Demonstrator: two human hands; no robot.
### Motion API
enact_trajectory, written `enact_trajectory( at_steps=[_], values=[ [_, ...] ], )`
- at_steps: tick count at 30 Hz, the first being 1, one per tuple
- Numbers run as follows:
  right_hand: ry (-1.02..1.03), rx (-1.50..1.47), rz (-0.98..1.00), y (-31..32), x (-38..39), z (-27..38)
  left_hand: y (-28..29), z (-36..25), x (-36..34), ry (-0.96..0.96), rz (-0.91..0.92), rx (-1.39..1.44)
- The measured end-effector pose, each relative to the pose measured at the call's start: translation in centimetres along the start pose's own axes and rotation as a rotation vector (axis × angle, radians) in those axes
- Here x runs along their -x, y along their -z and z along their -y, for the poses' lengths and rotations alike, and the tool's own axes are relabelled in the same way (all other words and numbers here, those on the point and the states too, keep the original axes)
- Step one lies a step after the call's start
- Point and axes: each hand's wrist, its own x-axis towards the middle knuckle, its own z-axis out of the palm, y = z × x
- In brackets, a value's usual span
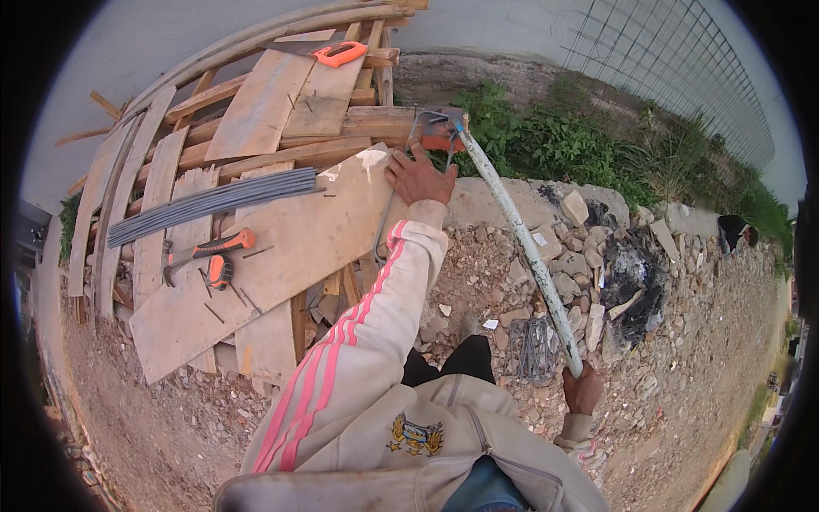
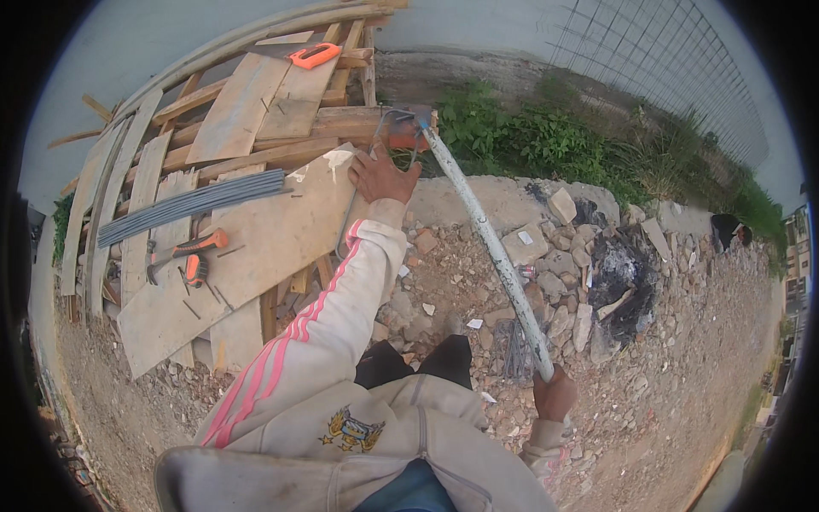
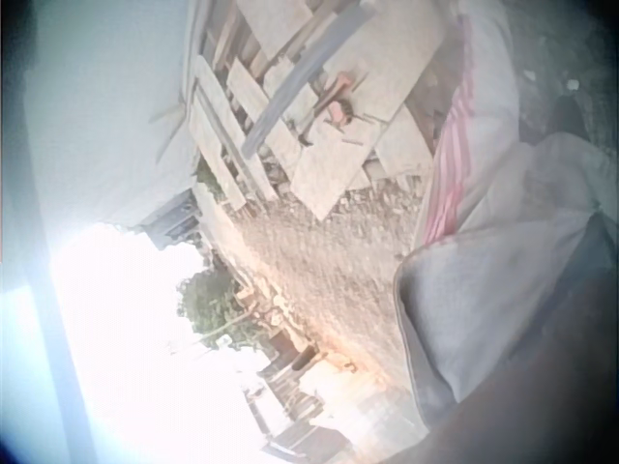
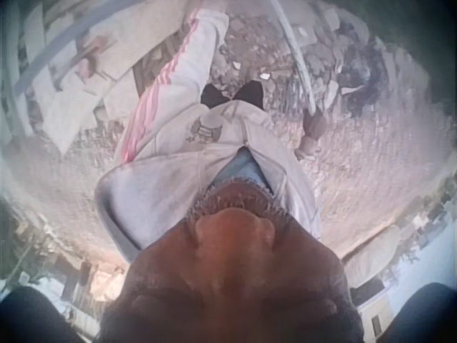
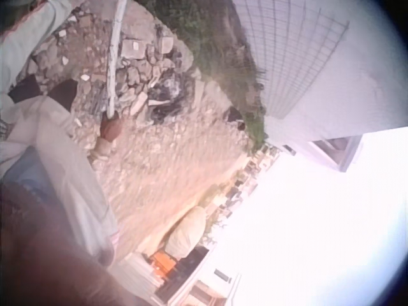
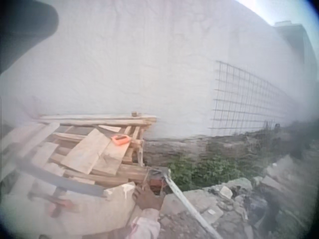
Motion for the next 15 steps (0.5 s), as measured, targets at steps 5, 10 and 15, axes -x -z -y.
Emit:
enact_trajectory(
  at_steps=[5, 10, 15],
  values=[
    [-0.075, -0.037, -0.044, -0.4, 7.2, 4.7, -0.8, 0.5, 0.1, -0.06, -0.017, 0.018],
    [-0.024, -0.08, 0.021, -0.8, 8.7, 6.2, -0.5, 2.0, 0.0, -0.151, 0.032, -0.028],
    [0.058, -0.259, 0.087, 0.2, 4.7, 1.9, 0.7, 3.2, 0.2, -0.282, 0.235, -0.107]
  ],
)
